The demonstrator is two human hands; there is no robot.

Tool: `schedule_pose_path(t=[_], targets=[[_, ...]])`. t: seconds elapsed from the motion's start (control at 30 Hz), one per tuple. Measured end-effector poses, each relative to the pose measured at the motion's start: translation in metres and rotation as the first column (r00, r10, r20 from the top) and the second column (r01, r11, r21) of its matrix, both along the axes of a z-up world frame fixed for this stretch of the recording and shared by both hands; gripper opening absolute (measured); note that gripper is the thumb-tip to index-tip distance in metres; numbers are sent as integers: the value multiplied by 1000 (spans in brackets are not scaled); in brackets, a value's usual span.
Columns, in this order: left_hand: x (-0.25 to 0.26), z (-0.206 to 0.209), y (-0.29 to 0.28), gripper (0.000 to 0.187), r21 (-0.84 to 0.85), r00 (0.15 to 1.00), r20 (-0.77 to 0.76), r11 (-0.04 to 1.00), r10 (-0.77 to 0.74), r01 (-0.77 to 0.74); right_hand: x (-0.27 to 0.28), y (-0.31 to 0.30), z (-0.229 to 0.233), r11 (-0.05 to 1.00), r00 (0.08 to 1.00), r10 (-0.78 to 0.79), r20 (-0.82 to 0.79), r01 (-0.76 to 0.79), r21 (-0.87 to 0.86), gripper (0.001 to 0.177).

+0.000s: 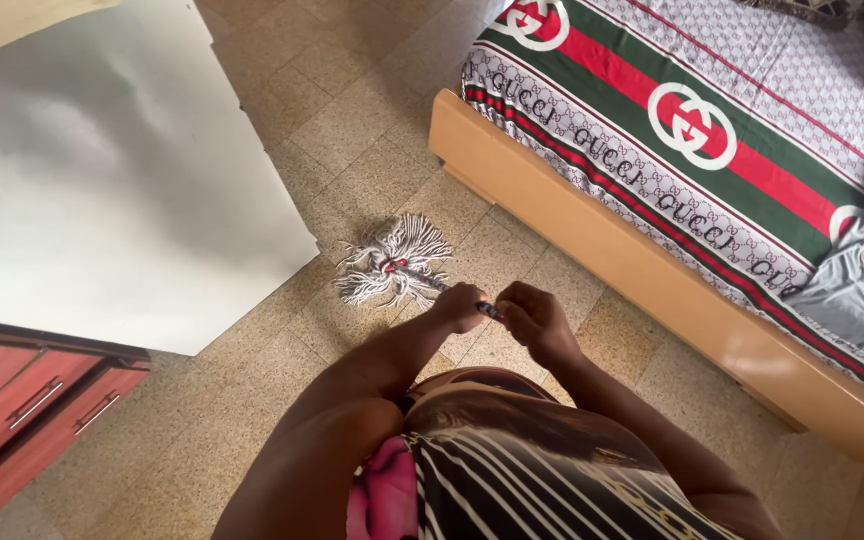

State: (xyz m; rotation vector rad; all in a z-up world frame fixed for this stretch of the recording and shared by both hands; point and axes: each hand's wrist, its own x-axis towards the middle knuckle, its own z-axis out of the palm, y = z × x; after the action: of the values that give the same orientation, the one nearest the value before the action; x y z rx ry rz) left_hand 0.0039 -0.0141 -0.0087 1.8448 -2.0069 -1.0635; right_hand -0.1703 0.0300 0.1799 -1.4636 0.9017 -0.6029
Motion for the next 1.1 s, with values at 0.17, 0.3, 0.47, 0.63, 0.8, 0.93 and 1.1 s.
schedule_pose_path(t=[0.17,0.3,0.47,0.63,0.8,0.93,1.1], targets=[[25,-7,-15,16,-194,998,-53,981,18,-28,22,-13,-10,992,992,16,-127,-32,-122,16],[55,-15,-48,20,-216,995,-85,974,52,-69,56,-46,-20,975,989,32,-147,-64,-214,16],[101,-48,-124,16,-340,998,-54,940,6,-24,101,-105,-22,987,1000,15,-21,-18,-162,15],[156,-66,-209,16,-360,998,-12,931,-65,57,157,-185,-29,993,998,-32,59,38,-111,15],[215,-58,-293,15,-357,976,-213,925,53,-128,222,-270,-18,993,994,-104,16,105,-52,15],[267,-78,-368,16,-222,973,-222,968,71,-121,272,-335,-40,993,995,-82,50,86,-83,15],[307,-82,-429,19,-285,972,-196,941,129,-182,322,-402,-54,975,984,-176,-15,173,-138,16]])
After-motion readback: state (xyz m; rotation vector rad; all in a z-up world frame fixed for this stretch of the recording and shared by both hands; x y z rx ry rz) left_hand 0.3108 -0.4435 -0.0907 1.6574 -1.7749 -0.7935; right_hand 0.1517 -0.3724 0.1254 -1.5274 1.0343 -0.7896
